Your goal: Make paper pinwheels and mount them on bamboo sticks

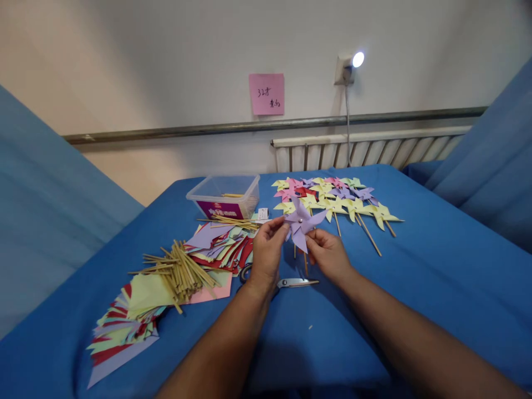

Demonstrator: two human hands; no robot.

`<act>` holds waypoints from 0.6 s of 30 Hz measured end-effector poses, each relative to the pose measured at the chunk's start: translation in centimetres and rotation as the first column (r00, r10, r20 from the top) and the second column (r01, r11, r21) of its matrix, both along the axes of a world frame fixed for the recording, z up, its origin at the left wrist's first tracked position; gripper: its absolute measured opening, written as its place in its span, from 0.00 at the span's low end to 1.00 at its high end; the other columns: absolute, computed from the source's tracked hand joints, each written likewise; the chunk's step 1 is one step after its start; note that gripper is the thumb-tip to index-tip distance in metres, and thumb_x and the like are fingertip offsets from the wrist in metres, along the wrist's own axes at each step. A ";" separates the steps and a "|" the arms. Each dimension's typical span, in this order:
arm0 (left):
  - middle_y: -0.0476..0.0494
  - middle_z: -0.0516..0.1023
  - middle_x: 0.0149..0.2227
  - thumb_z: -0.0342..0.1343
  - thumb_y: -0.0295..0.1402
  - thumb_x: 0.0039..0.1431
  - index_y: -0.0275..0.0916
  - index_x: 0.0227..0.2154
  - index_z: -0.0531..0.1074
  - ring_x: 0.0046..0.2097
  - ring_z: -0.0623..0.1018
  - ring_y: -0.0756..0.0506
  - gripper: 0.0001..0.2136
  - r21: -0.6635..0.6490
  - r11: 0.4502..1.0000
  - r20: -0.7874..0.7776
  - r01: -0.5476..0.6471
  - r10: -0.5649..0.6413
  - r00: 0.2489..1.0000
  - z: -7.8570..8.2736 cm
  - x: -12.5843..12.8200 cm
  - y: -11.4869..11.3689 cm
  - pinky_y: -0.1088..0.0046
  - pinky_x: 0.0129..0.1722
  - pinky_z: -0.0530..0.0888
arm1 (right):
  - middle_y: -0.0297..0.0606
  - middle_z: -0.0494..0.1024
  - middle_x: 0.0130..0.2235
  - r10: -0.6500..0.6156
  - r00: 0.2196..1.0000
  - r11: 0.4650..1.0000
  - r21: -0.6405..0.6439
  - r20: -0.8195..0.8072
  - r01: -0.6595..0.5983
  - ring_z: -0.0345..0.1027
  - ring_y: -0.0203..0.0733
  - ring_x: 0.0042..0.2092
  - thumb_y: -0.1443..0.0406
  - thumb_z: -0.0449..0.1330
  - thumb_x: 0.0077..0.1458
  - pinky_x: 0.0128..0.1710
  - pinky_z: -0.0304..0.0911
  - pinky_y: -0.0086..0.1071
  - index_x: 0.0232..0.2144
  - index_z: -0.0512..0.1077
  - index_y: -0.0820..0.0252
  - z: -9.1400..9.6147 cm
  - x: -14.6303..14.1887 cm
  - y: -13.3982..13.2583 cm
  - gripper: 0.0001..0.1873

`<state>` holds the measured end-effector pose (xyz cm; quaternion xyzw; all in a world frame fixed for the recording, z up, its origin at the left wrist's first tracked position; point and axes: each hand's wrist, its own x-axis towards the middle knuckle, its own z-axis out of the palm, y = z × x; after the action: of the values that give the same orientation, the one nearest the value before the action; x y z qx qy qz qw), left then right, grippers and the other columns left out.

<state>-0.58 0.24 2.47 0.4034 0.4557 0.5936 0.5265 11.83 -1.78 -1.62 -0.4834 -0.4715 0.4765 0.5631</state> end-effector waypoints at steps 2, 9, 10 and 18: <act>0.42 0.79 0.38 0.66 0.36 0.41 0.36 0.38 0.76 0.39 0.76 0.47 0.18 -0.024 0.999 0.024 0.037 -0.037 0.999 -0.2 -0.2 0.2 0.72 0.39 0.70 | 0.31 0.74 0.21 0.054 0.997 0.999 -0.002 -0.053 -0.054 0.55 0.30 0.16 0.50 0.61 0.49 0.16 0.51 0.27 0.23 0.68 0.58 0.2 -0.2 -0.1 0.19; 0.43 0.78 0.39 0.67 0.39 0.42 0.36 0.40 0.74 0.38 0.76 0.48 0.21 -0.059 0.994 0.104 0.092 -0.086 0.991 -0.6 -0.7 0.4 0.72 0.40 0.69 | 0.32 0.75 0.22 0.116 0.981 0.992 -0.037 -0.156 -0.124 0.54 0.27 0.15 0.49 0.63 0.47 0.15 0.48 0.24 0.22 0.68 0.60 1.1 -0.5 -0.3 0.20; 0.44 0.78 0.37 0.67 0.39 0.42 0.36 0.39 0.75 0.36 0.76 0.49 0.20 -0.058 0.991 0.113 0.119 -0.112 0.987 -0.6 -0.6 0.4 0.73 0.39 0.70 | 0.32 0.75 0.22 0.120 0.980 0.991 -0.037 -0.157 -0.127 0.54 0.27 0.15 0.49 0.63 0.47 0.15 0.48 0.24 0.22 0.68 0.60 1.1 -0.5 -0.3 0.20; 0.45 0.78 0.30 0.70 0.35 0.37 0.33 0.34 0.76 0.29 0.74 0.50 0.19 -0.074 0.983 0.149 0.167 -0.155 0.977 -1.2 -0.3 0.1 0.74 0.31 0.69 | 0.31 0.75 0.21 0.180 0.971 0.982 -0.025 -0.158 -0.187 0.56 0.29 0.15 0.50 0.64 0.47 0.15 0.49 0.25 0.24 0.69 0.59 0.0 -0.9 -0.2 0.18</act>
<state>-0.84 0.37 1.29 0.3727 0.4079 0.5561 0.6209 10.90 -2.01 -1.66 -0.4106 -0.4594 0.5719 0.5417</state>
